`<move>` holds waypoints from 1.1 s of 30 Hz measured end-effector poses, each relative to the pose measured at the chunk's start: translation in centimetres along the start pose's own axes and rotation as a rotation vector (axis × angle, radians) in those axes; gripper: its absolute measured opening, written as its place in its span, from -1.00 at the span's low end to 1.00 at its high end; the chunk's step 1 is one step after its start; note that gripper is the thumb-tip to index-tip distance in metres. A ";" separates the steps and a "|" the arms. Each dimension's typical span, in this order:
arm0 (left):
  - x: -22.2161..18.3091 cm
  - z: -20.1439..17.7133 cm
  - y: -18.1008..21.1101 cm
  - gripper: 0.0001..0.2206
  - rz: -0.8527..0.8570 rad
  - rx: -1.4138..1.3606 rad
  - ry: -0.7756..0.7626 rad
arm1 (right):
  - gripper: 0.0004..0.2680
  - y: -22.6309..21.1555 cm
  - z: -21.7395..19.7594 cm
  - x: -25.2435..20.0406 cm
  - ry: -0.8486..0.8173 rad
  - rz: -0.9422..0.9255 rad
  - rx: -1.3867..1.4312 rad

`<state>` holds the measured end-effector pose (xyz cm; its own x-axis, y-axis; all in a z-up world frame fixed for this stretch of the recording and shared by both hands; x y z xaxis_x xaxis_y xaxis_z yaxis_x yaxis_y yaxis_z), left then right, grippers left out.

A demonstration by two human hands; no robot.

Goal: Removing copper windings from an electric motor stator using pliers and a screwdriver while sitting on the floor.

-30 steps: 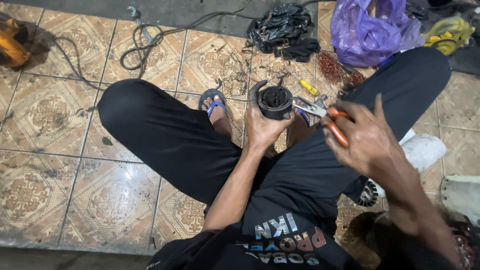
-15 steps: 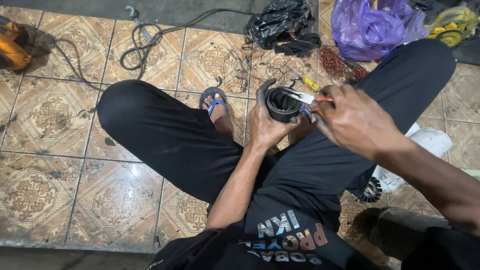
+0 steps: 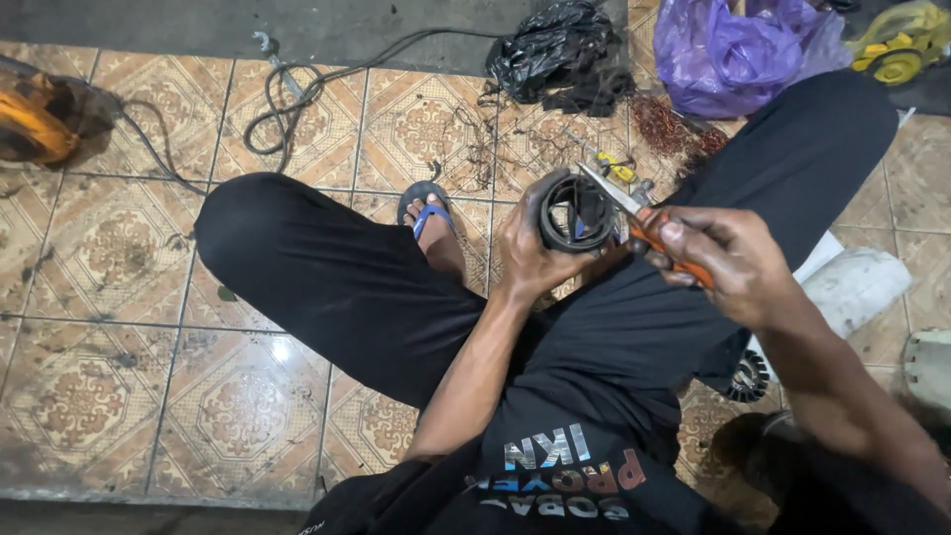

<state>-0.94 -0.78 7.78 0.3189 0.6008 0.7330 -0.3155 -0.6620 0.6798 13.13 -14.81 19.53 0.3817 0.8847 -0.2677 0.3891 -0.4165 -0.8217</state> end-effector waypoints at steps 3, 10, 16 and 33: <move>-0.4 0.4 -0.6 -0.23 0.061 0.012 0.025 | -0.65 1.1 0.2 -0.6 0.052 0.000 0.338; 0.1 0.8 -0.3 -0.21 0.098 0.037 0.025 | -0.69 0.7 -0.1 -1.9 0.091 -0.126 0.553; -0.5 1.1 -1.5 -0.18 0.054 -0.023 0.018 | -0.68 0.3 0.0 -2.1 0.129 -0.177 0.651; -0.4 0.0 0.0 -0.26 -0.299 0.027 0.056 | -0.67 4.3 -0.5 1.9 0.169 -0.236 0.295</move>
<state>-1.07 -1.02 7.54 0.3438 0.7944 0.5007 -0.1907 -0.4630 0.8656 15.89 -15.01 15.77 0.4529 0.8915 0.0113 0.2348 -0.1071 -0.9661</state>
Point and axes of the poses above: each hand's wrist, its own x-axis towards the middle knuckle, its own z-axis out of the palm, y = z × x, the point moved 3 cm from there along x, towards the middle knuckle, and after that the axes turned 10 degrees about -x, right-handed, at the moved point
